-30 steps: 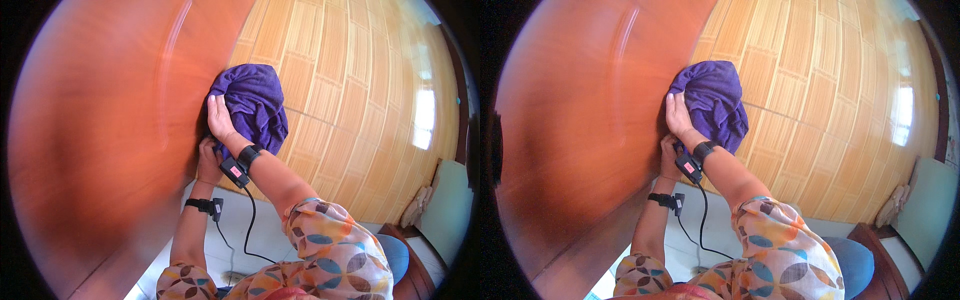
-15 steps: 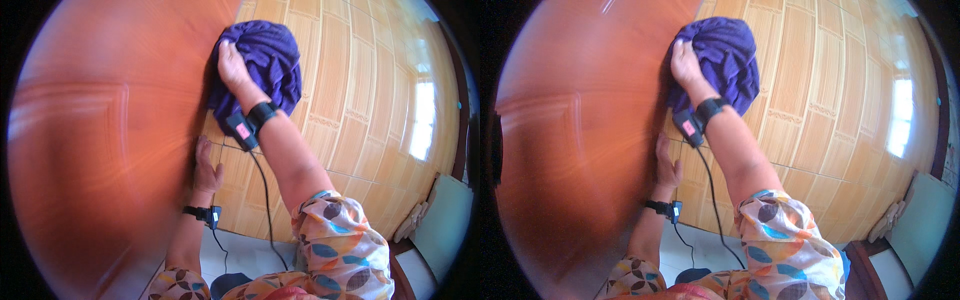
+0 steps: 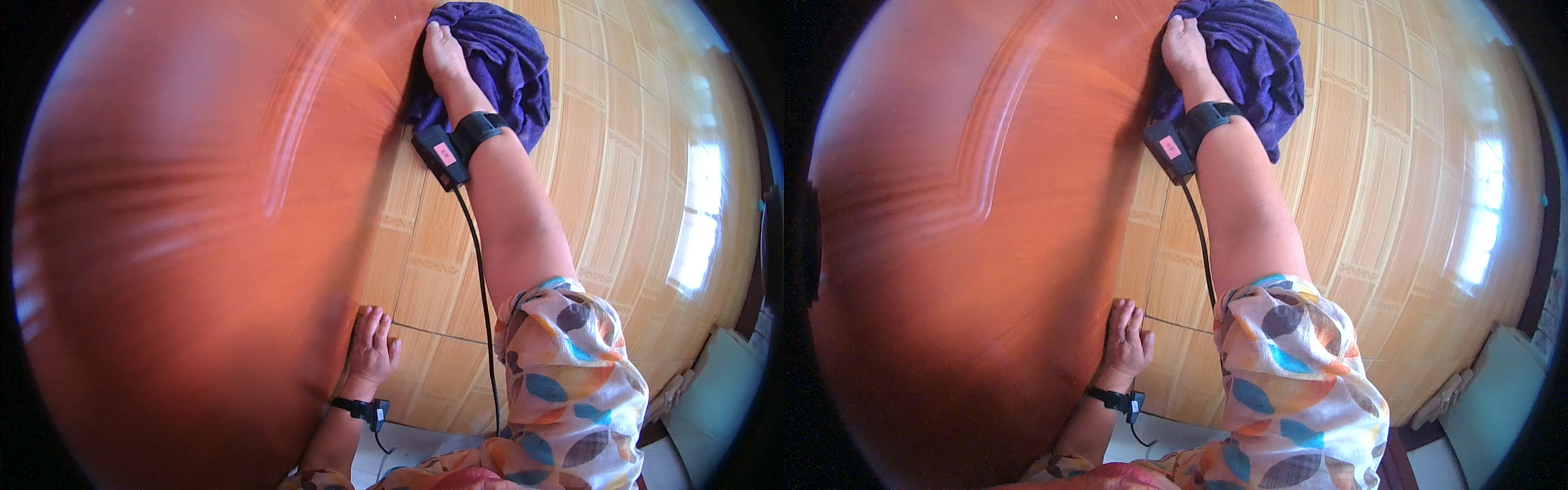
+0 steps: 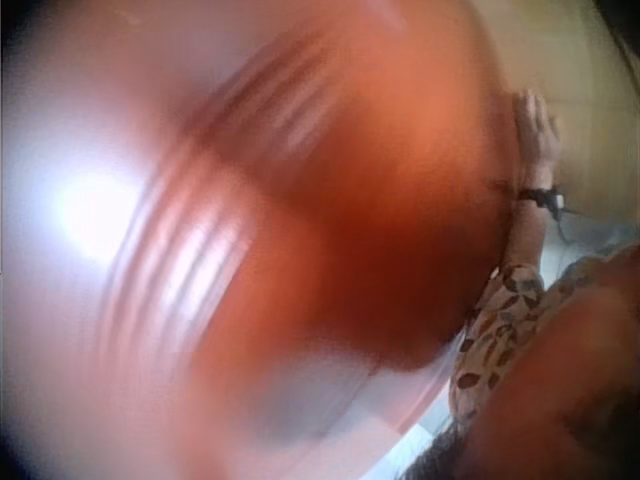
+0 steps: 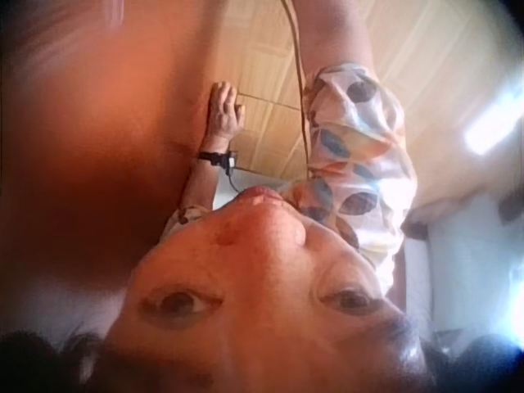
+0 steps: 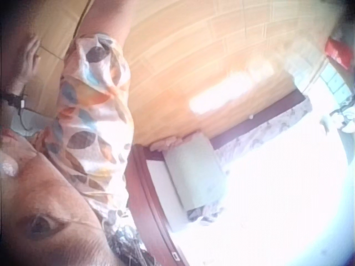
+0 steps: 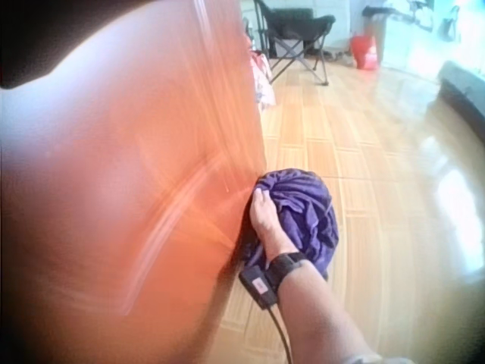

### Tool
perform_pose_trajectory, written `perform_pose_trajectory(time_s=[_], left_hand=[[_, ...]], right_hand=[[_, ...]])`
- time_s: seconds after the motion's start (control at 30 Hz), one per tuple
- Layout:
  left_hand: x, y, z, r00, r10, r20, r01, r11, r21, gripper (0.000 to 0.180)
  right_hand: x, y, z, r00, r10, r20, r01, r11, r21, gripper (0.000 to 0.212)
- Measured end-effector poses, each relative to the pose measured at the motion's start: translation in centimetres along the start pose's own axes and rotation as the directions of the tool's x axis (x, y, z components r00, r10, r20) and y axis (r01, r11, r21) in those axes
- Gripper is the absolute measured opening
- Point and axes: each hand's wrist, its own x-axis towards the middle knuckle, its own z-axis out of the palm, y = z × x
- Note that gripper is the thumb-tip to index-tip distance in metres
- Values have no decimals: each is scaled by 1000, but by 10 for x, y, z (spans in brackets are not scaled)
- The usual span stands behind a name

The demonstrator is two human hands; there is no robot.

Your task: The person kneels on the floor and wipes the tiled surface with a purple cloth. They clean around a bed, a wooden cabinet, and a doorway, moving systematically across the room.

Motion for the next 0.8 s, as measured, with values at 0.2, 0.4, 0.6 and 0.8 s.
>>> perform_pose_trajectory(time_s=[0.2, 0.4, 0.6, 0.8], left_hand=[[-2, -2, 3, 1000, -7, 14, 7, 999, -34, 58], [-2, -3, 6, 1000, -7, -6, 6, 1000, -13, 58], [3, -3, 7, 1000, 14, -20, -13, 999, 36, 60], [-3, -9, 12, 1000, -18, 9, 18, 1000, 23, 61]], right_hand=[[84, 41, 8, 999, 49, 5, -48, 996, -75, 62], [95, 32, 4, 914, -377, 146, 361, 596, -717, 28], [2, -22, -8, 992, -122, 30, 120, 991, 59, 46], [84, -29, 9, 913, -409, -11, 406, 903, 138, 65]])
